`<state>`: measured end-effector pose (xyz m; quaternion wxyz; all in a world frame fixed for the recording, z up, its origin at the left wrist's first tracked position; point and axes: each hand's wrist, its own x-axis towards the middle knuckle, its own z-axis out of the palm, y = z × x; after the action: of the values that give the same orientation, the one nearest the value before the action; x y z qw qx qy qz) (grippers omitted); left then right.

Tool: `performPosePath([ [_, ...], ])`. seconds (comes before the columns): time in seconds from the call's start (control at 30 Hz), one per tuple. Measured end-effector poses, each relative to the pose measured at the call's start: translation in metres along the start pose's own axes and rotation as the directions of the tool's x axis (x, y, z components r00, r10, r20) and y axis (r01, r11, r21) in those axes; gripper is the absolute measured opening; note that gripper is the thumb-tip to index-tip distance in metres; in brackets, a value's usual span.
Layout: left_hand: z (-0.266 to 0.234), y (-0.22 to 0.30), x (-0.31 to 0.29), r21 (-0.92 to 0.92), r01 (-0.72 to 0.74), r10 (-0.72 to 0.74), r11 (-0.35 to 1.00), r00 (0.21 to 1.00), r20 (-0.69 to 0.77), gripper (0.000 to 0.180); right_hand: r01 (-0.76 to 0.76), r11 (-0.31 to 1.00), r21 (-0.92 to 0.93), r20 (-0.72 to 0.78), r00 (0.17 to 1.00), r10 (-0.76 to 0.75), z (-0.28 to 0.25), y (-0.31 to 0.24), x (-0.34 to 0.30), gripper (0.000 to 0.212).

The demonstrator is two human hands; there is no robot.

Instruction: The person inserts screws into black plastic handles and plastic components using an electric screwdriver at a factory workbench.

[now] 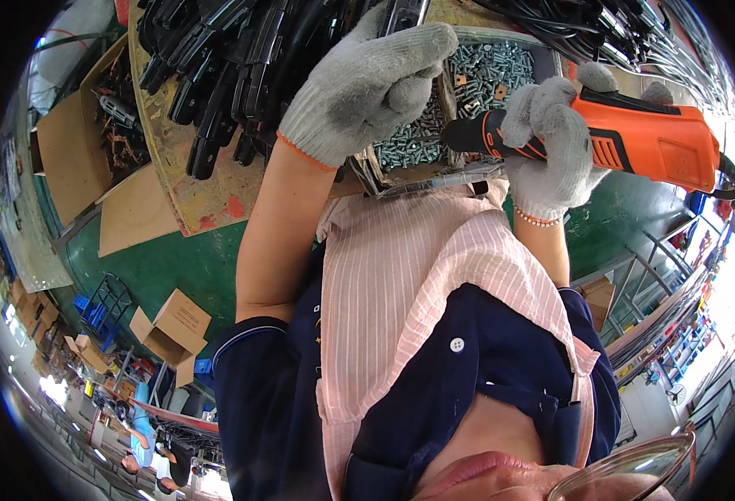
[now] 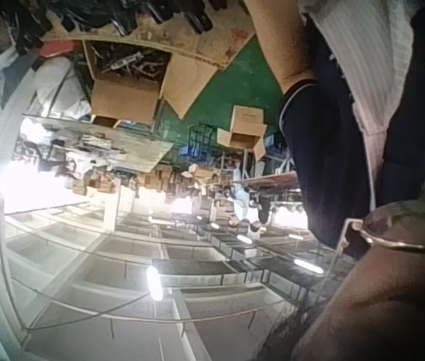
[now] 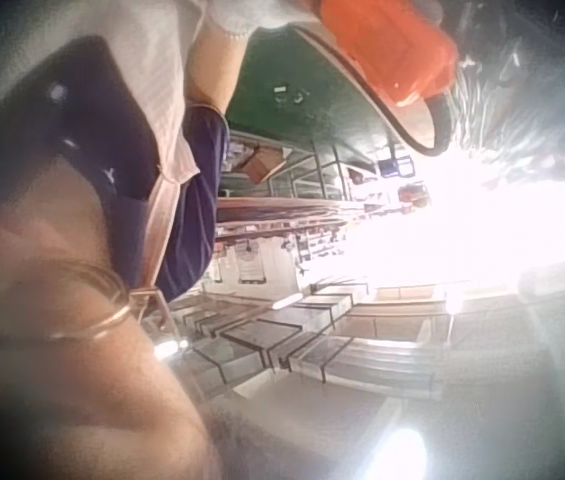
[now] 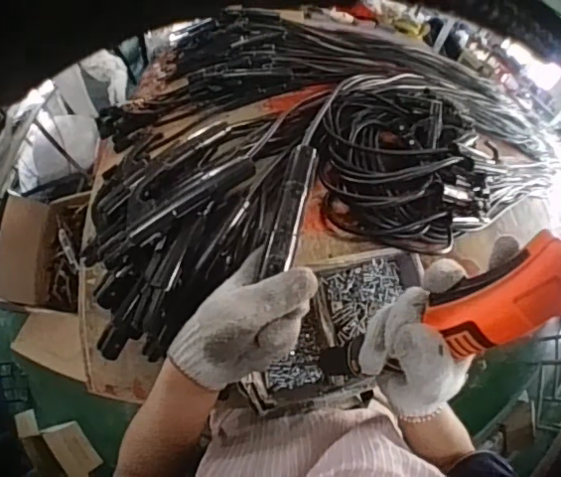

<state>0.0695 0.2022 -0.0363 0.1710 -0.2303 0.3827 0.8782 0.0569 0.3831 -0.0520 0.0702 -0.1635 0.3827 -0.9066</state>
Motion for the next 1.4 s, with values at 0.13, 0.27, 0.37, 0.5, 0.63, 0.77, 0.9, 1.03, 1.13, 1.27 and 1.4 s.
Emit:
performPosePath([
  [0.13,-0.002,0.000,0.002,0.011,-0.006,0.005,1.000,0.999,0.053,0.012,0.007,0.972,-0.234,-0.115,0.993,-0.035,-0.005,0.006,-0.006,0.043],
  [0.27,-0.003,0.001,-0.001,0.001,0.021,-0.021,1.000,0.999,0.039,0.017,0.069,0.910,-0.408,-0.101,0.988,-0.120,0.012,0.002,-0.004,0.043],
  [0.37,-0.014,-0.012,0.003,0.059,-0.061,0.054,0.996,0.992,0.112,0.013,0.095,0.975,-0.202,-0.069,0.991,-0.111,0.003,-0.013,0.001,0.043],
  [0.5,-0.021,-0.020,0.005,0.082,-0.142,0.132,0.987,0.984,0.116,0.011,0.121,0.992,-0.028,-0.084,0.989,-0.123,-0.010,-0.026,0.011,0.041],
  [0.63,-0.019,-0.018,0.005,0.108,-0.155,0.141,0.982,0.982,0.128,0.013,0.104,0.985,-0.139,-0.524,0.836,-0.163,-0.010,-0.027,0.021,0.029],
  [0.77,-0.020,-0.018,0.005,0.133,-0.114,0.105,0.984,0.992,0.073,0.017,-0.041,0.983,-0.180,-0.432,0.901,-0.042,-0.025,-0.012,0.030,0.028],
  [0.9,-0.023,-0.019,0.008,0.181,-0.114,0.100,0.977,0.991,0.083,0.025,-0.005,0.988,-0.154,-0.433,0.899,-0.063,-0.033,-0.007,0.030,0.031],
  [1.03,-0.012,-0.013,0.001,0.174,-0.129,0.123,0.976,0.991,0.045,0.037,0.009,0.997,-0.082,-0.412,0.910,-0.042,-0.040,-0.013,0.036,0.026],
  [1.13,-0.010,-0.014,0.002,0.153,-0.021,0.027,0.988,0.999,-0.035,0.050,-0.017,0.997,0.076,-0.399,0.916,0.045,-0.038,-0.027,0.046,0.020],
  [1.27,-0.018,-0.019,0.002,0.196,-0.020,0.029,0.980,0.999,-0.041,0.063,0.015,0.961,0.277,-0.274,0.960,0.064,-0.022,-0.032,0.070,0.015],
  [1.4,-0.026,-0.025,0.007,0.074,-0.043,0.046,0.996,0.998,-0.037,0.075,0.026,0.963,0.269,-0.193,0.981,0.027,-0.014,-0.022,0.087,0.012],
])
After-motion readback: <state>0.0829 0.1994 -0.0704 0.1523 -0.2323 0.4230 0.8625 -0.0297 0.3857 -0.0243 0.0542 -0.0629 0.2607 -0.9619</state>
